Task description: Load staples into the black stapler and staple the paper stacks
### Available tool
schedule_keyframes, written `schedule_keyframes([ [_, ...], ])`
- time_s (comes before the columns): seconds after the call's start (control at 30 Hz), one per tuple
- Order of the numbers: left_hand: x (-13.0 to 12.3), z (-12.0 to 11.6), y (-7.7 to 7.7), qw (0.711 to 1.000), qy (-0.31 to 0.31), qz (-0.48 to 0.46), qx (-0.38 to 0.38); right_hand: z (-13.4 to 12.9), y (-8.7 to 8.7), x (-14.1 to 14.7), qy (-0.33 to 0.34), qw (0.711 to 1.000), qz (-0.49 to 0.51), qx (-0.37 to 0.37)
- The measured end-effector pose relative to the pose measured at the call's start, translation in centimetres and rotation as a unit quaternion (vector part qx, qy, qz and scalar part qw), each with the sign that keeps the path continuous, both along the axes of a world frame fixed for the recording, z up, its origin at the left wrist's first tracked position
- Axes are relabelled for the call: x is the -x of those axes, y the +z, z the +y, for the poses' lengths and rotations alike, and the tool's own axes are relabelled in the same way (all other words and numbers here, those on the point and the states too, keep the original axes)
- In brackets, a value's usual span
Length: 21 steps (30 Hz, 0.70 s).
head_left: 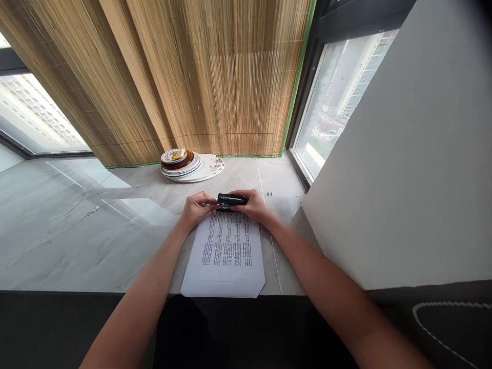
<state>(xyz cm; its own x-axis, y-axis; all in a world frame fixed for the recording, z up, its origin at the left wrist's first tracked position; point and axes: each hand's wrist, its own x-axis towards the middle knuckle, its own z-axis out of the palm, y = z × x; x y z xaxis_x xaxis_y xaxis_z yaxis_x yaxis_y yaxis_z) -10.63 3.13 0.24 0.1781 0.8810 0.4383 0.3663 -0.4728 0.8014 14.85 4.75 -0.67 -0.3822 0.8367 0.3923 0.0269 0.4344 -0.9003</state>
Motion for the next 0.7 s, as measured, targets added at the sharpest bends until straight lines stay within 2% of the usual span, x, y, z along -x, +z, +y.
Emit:
schedule_keyframes([
  [0.17, -0.03, -0.19, 0.16, 0.999, -0.009, 0.024, -0.02, 0.11, -0.18, -0.04, -0.009, 1.0, -0.001, 0.022],
  [0.3, 0.14, 0.05, 0.14, 0.999, -0.006, 0.007, -0.034, 0.18, -0.1, -0.07, -0.021, 0.999, 0.019, 0.035],
  [0.5, 0.73, 0.74, -0.37, 0.991, 0.092, -0.093, -0.041, 0.37, 0.04, -0.18, -0.03, 0.998, 0.02, 0.043],
  [0.57, 0.75, 0.72, -0.36, 0.992, 0.101, -0.07, -0.024, 0.48, -0.12, -0.15, -0.027, 0.999, 0.017, 0.04],
  [0.7, 0.55, 0.43, -0.15, 0.997, 0.075, 0.013, -0.005, 0.67, -0.5, -0.07, -0.023, 0.999, 0.005, 0.032],
])
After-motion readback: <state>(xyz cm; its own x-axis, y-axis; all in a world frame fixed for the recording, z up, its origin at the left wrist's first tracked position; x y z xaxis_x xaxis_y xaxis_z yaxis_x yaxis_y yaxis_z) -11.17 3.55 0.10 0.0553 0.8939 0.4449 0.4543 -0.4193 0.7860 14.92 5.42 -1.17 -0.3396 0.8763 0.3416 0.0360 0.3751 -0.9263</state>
